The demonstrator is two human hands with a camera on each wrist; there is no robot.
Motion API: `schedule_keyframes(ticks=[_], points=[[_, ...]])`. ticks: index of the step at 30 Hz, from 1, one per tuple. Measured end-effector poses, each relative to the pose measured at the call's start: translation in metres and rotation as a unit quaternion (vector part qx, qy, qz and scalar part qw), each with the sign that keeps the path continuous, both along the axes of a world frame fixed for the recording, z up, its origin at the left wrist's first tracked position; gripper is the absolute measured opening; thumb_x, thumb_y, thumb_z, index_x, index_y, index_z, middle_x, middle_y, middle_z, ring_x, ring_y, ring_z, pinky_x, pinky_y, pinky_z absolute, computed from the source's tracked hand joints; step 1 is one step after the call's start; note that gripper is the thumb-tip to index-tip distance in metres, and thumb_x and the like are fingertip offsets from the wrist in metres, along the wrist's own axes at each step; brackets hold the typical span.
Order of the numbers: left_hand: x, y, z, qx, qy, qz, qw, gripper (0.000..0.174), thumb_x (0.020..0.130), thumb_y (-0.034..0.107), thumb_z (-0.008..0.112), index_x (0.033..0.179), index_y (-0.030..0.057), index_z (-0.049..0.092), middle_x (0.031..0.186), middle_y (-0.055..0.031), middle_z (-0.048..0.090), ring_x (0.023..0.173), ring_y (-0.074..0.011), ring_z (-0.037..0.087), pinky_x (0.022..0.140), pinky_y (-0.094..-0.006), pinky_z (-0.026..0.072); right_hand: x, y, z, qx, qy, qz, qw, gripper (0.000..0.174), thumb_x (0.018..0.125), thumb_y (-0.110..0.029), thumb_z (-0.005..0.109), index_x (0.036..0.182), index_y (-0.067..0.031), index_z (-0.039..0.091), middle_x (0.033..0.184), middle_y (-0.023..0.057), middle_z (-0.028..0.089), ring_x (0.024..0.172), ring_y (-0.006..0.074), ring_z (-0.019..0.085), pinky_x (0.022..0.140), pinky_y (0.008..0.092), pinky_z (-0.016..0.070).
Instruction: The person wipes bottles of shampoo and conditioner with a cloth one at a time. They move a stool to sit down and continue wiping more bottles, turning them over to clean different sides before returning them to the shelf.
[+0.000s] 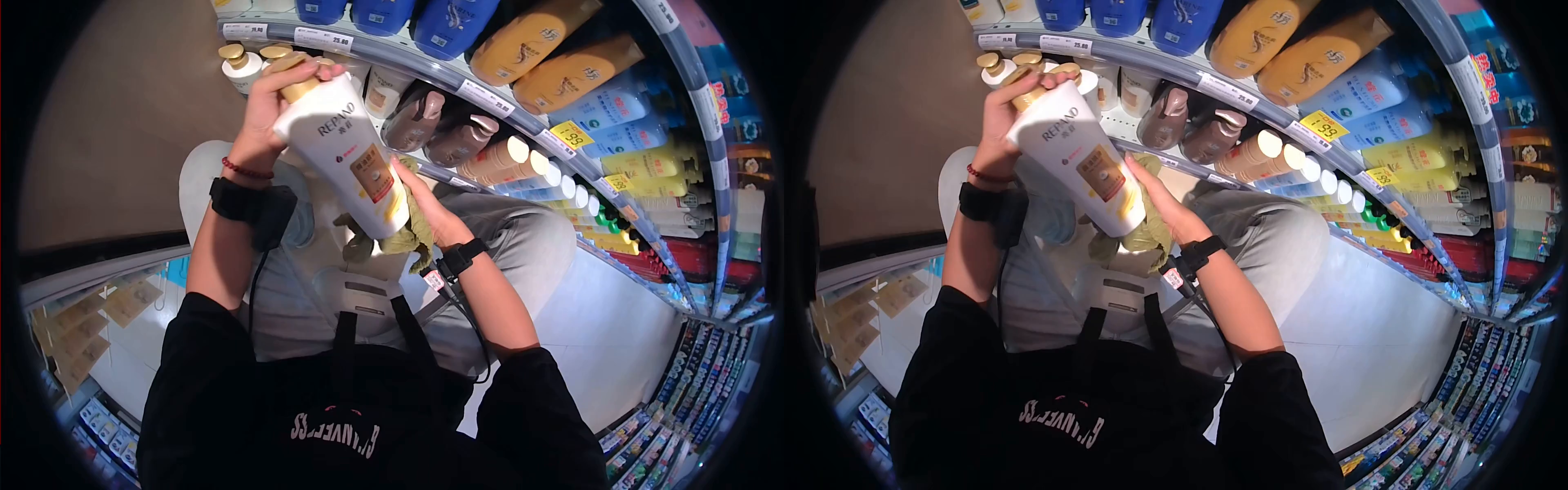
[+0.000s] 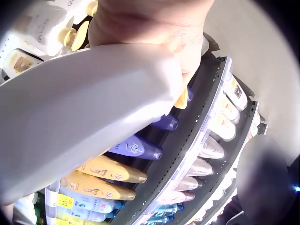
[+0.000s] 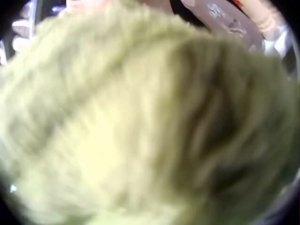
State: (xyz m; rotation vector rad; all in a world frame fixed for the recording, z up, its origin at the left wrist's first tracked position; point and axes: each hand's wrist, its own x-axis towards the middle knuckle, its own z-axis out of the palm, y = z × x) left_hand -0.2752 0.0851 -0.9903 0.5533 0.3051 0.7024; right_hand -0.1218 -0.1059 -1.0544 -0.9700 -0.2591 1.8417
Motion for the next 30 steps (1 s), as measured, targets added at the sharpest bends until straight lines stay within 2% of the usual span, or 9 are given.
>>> schedule_keyframes(ticks=[5, 8, 14, 17, 18, 21, 24, 27, 30], points=[[-0.001, -0.01, 0.004, 0.221, -0.033, 0.07, 0.972, 0.003, 0.081, 0.003, 0.053, 0.079, 0.0002, 0.053, 0.077, -0.013, 0.059, 0.093, -0.0271, 0.058, 0.105, -0.0458, 0.031, -0.002, -0.004, -0.007, -0.01, 0.196, -0.115, 0.974, 0.06, 0.087, -0.052, 0.048, 0.122, -0.004, 0.05, 0.113, 0.015, 0.058, 0.099, 0.0268, 0.058, 0.087, 0.0394, 0.0468], [0.009, -0.025, 0.011, 0.348, -0.004, 0.075, 0.935, 0.005, 0.079, 0.002, 0.056, 0.077, 0.002, 0.052, 0.075, -0.0135, 0.061, 0.088, -0.0252, 0.058, 0.103, -0.0481, 0.0308, 0.007, -0.004, -0.016, -0.014, 0.189, -0.139, 0.972, 0.06, 0.085, -0.053, 0.048, 0.121, -0.0046, 0.051, 0.111, 0.0153, 0.059, 0.097, 0.0283, 0.058, 0.086, 0.0408, 0.0459], [0.02, -0.041, 0.027, 0.532, 0.159, 0.138, 0.82, 0.017, 0.083, 0.018, 0.061, 0.083, 0.0025, 0.055, 0.075, -0.0076, 0.061, 0.08, -0.0149, 0.054, 0.078, -0.0278, 0.0413, 0.01, -0.011, -0.019, -0.038, 0.156, -0.244, 0.956, 0.062, 0.078, -0.054, 0.046, 0.116, -0.0057, 0.054, 0.109, 0.016, 0.059, 0.094, 0.0314, 0.057, 0.086, 0.0426, 0.044], [0.014, -0.039, 0.034, 0.538, 0.342, 0.103, 0.764, 0.023, 0.082, 0.025, 0.065, 0.083, 0.0048, 0.054, 0.073, -0.0021, 0.056, 0.073, -0.0095, 0.05, 0.066, -0.0223, 0.0401, 0.018, -0.014, -0.011, -0.021, 0.174, -0.29, 0.941, 0.063, 0.077, -0.054, 0.046, 0.116, -0.005, 0.053, 0.11, 0.0169, 0.058, 0.094, 0.0318, 0.057, 0.086, 0.0426, 0.044], [0.013, -0.035, 0.03, 0.503, 0.35, 0.061, 0.788, 0.026, 0.08, 0.027, 0.068, 0.087, 0.0067, 0.053, 0.072, 0.0027, 0.051, 0.067, -0.0081, 0.048, 0.059, -0.0213, 0.039, 0.023, -0.015, -0.015, 0.002, 0.165, -0.298, 0.94, 0.062, 0.077, -0.053, 0.047, 0.116, -0.0047, 0.052, 0.11, 0.0174, 0.058, 0.095, 0.0319, 0.057, 0.087, 0.0424, 0.0441], [0.012, -0.028, 0.024, 0.458, 0.301, -0.046, 0.835, 0.031, 0.074, 0.014, 0.071, 0.096, 0.0086, 0.051, 0.079, 0.0017, 0.051, 0.067, -0.0079, 0.048, 0.057, -0.0203, 0.0377, 0.035, -0.017, -0.022, 0.0, 0.13, -0.313, 0.941, 0.061, 0.077, -0.052, 0.047, 0.116, -0.0047, 0.052, 0.11, 0.017, 0.058, 0.095, 0.0316, 0.057, 0.087, 0.042, 0.0441], [0.006, -0.033, 0.037, 0.442, 0.273, -0.156, 0.84, 0.051, 0.065, 0.003, 0.073, 0.108, 0.0107, 0.047, 0.085, -0.0004, 0.051, 0.067, -0.008, 0.049, 0.056, -0.0205, 0.0394, 0.037, -0.021, -0.027, 0.005, 0.119, -0.321, 0.939, 0.057, 0.078, -0.048, 0.048, 0.114, -0.0047, 0.052, 0.108, 0.016, 0.058, 0.095, 0.0302, 0.057, 0.087, 0.0414, 0.045], [-0.004, -0.029, 0.059, 0.314, 0.293, -0.343, 0.835, 0.069, 0.056, -0.005, 0.072, 0.116, 0.0117, 0.045, 0.089, -0.0025, 0.051, 0.07, -0.0092, 0.051, 0.06, -0.022, 0.0449, 0.041, -0.025, -0.033, -0.002, 0.095, -0.344, 0.934, 0.053, 0.078, -0.047, 0.049, 0.111, -0.0055, 0.052, 0.107, 0.0142, 0.058, 0.094, 0.0285, 0.058, 0.086, 0.041, 0.0456], [0.0, -0.038, 0.035, 0.316, 0.229, -0.285, 0.876, 0.062, 0.069, 0.049, 0.064, 0.114, 0.0103, 0.046, 0.08, -0.0048, 0.053, 0.061, -0.0121, 0.053, 0.054, -0.0247, 0.0472, 0.043, -0.027, -0.031, -0.005, 0.08, -0.368, 0.926, 0.048, 0.078, -0.045, 0.05, 0.108, -0.0071, 0.052, 0.104, 0.0122, 0.059, 0.093, 0.0271, 0.058, 0.085, 0.0409, 0.0459]])
